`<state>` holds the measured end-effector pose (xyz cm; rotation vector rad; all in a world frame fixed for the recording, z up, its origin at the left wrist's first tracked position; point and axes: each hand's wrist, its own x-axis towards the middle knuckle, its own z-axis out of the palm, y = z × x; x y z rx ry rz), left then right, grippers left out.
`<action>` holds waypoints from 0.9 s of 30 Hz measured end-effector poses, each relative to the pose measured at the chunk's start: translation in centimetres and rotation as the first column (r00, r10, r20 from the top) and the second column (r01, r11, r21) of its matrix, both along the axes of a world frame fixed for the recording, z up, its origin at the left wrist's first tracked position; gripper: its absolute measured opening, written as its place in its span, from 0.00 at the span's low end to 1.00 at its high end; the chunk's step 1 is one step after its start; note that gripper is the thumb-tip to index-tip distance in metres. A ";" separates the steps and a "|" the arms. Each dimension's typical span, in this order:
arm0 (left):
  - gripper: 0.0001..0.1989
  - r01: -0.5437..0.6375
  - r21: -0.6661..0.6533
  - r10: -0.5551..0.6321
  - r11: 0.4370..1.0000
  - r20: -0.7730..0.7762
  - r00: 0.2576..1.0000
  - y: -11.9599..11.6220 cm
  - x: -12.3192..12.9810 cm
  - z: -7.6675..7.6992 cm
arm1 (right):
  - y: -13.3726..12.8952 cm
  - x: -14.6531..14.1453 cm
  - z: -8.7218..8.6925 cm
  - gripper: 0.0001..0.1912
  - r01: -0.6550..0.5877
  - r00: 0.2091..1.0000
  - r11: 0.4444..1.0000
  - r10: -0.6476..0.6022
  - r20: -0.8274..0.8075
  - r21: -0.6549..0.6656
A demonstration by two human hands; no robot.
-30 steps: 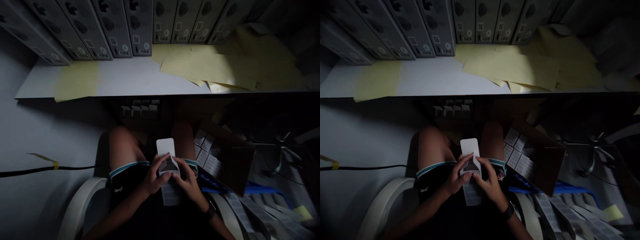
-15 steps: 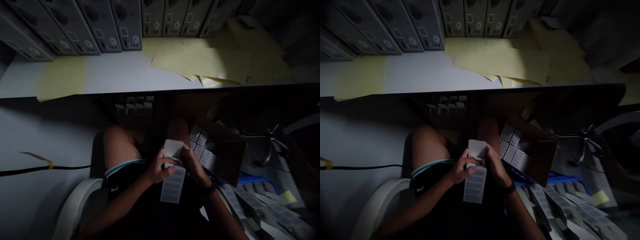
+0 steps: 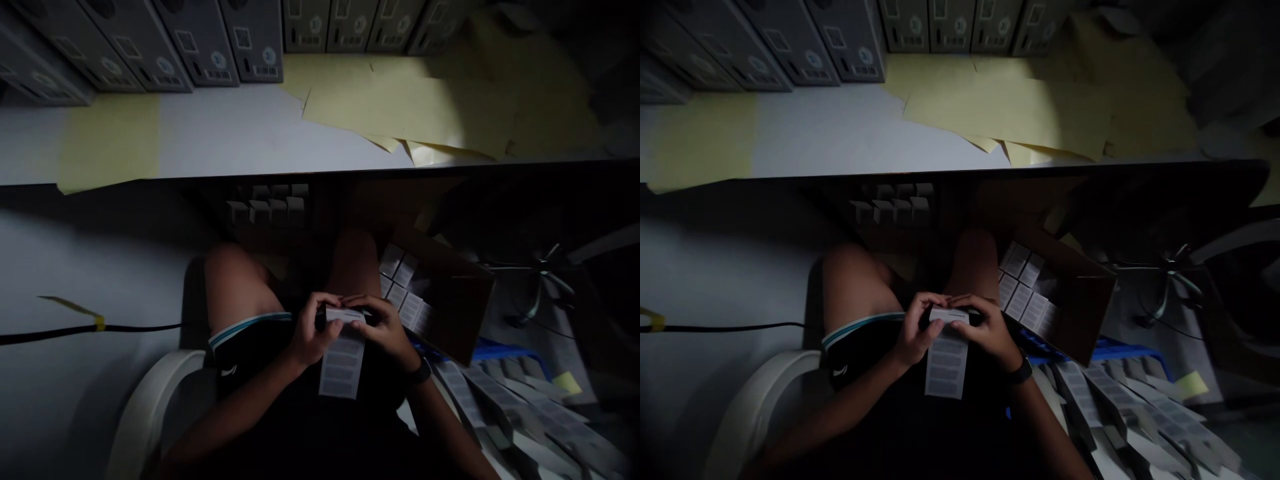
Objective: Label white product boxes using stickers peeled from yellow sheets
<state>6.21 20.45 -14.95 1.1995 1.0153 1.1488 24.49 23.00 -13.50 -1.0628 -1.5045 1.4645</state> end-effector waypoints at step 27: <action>0.24 0.283 0.003 -0.273 0.959 -0.255 0.928 -2.2 -2.2 -1.2 | -3.7 1.3 3.0 0.22 -0.163 0.940 0.987 0.154 0.305 0.004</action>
